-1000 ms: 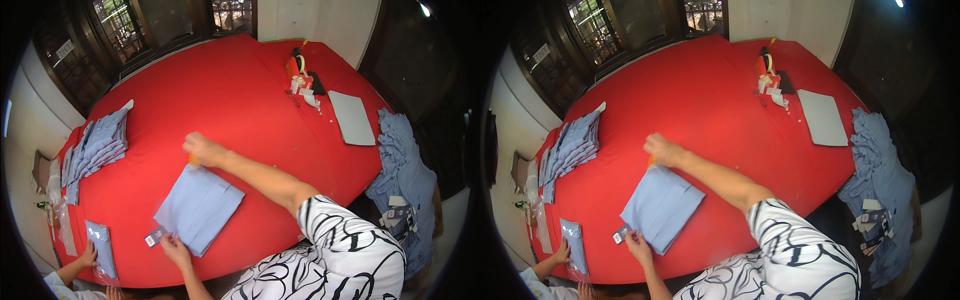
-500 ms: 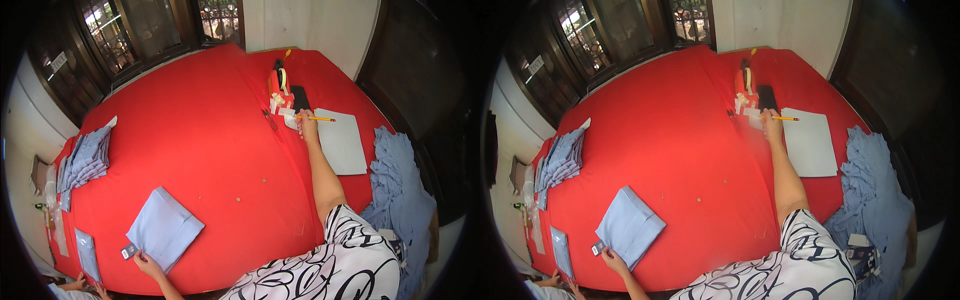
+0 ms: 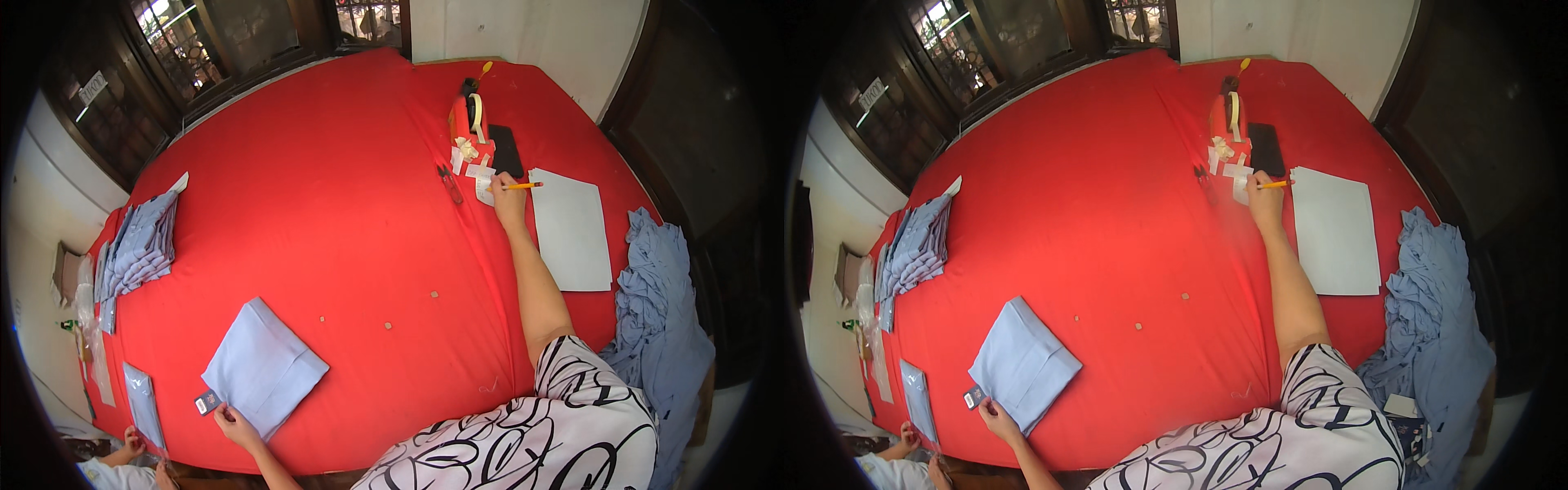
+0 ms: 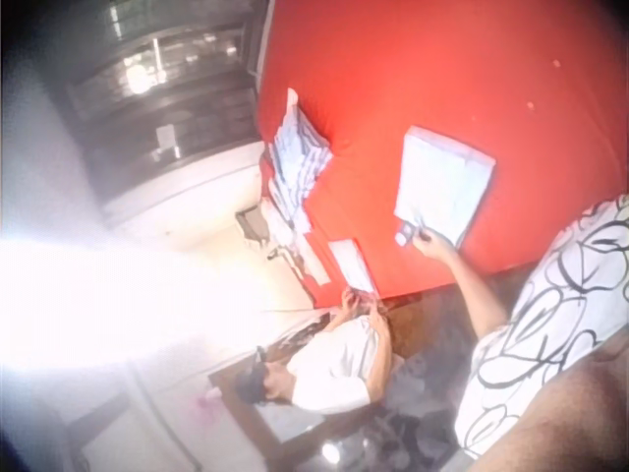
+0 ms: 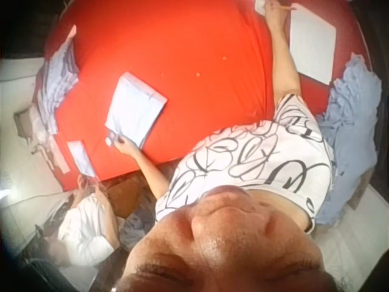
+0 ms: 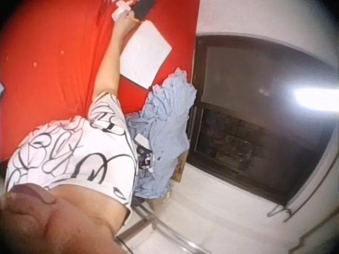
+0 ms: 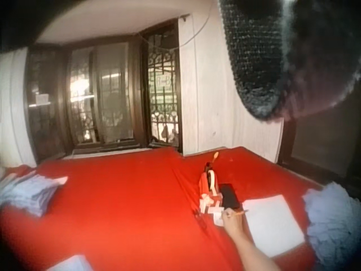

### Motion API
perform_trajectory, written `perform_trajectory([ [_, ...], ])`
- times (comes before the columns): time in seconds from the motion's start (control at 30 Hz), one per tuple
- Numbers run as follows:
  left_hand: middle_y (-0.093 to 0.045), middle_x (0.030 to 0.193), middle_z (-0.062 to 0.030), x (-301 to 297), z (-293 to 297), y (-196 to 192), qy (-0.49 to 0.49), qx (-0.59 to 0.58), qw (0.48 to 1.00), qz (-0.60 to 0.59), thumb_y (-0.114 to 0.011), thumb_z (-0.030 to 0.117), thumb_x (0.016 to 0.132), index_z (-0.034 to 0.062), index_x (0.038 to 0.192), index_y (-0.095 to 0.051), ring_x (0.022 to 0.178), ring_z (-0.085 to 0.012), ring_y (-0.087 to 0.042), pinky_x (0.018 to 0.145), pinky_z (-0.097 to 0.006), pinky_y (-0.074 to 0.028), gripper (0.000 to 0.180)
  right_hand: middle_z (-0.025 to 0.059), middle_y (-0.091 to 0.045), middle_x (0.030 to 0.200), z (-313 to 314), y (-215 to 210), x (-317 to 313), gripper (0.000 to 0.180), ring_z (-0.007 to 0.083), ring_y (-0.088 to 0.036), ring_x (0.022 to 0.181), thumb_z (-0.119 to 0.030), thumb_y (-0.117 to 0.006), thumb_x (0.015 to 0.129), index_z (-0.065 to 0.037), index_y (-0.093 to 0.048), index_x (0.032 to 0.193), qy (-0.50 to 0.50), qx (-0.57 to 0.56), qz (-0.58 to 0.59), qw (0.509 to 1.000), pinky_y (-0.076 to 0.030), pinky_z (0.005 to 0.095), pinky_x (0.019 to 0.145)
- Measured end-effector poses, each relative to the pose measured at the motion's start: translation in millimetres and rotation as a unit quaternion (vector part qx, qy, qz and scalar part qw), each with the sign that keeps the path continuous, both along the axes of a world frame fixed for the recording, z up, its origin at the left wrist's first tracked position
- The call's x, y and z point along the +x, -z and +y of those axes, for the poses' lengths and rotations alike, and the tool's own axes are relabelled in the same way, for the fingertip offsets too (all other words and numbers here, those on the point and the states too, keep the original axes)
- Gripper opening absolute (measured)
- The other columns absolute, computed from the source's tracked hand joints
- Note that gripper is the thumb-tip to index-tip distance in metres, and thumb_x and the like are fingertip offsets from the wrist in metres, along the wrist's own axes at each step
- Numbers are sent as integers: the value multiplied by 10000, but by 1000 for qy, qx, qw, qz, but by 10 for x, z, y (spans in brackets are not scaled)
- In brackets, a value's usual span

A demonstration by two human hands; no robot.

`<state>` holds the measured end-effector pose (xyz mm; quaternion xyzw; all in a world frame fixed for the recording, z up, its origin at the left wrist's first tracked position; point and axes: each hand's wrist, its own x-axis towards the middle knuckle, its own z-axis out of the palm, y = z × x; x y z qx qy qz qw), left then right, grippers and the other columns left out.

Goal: The person folds a light blue shirt using a cardboard template on a red table, removes the template, and then places the folded shirt into a clear plastic bag.

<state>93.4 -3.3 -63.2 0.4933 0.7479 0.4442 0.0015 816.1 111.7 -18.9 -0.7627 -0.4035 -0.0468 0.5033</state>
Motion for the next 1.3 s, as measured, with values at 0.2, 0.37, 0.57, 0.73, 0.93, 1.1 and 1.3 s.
perform_trajectory([
  [0.2,-591,954,-63,-43,-11,25,-12,1,1000,-16,-522,22,894,-19,1031,-609,793,-161,-514,708,-292,-441,167,105,-632,645,-18,-308,-98,304,172,-604,527,-286,-531,954,-30,-613,812,11,-7,170,985,-416,355,423],
  [0.37,-592,952,-57,-13,34,26,-3,-2,1000,-11,-528,27,899,-18,1033,-612,784,-157,-505,701,-291,-435,165,120,-652,664,-27,-154,14,279,195,-663,602,-233,-546,946,0,-606,806,-7,4,106,994,-484,348,551],
  [0.57,-590,951,-53,-57,2,35,-6,-5,1000,-15,-531,24,899,-20,1032,-611,776,-151,-496,696,-290,-431,161,145,-652,663,65,34,74,288,270,-661,619,-246,-554,938,0,-597,794,-6,16,58,998,-467,393,563],
  [0.73,-591,951,-50,-84,5,68,5,7,1000,-14,-536,18,897,-19,1027,-610,777,-144,-495,689,-284,-429,154,157,-653,677,90,68,111,278,302,-656,640,-244,-553,938,-11,-599,794,-4,-3,50,999,-462,411,581],
  [0.93,-594,944,-51,-31,10,22,-4,2,1000,-17,-540,22,898,-20,1022,-612,765,-145,-498,683,-285,-434,150,165,-662,698,56,48,96,284,347,-655,675,-259,-544,936,-16,-598,800,5,-17,28,999,-471,447,617],
  [1.1,-597,936,-54,-49,10,38,-2,9,1000,-5,-538,23,897,-19,1028,-613,765,-149,-511,685,-288,-439,157,181,-666,712,44,51,102,292,371,-654,701,-276,-524,941,-20,-605,827,17,-14,-1,1000,-477,466,632],
  [1.3,-599,938,-53,12,-14,-28,-7,6,1000,-10,-535,20,891,-14,1022,-615,769,-156,-522,687,-295,-444,158,86,-650,719,-84,-395,-130,307,153,-564,495,-317,-502,963,-44,-616,880,32,-30,233,971,-350,318,303],
])
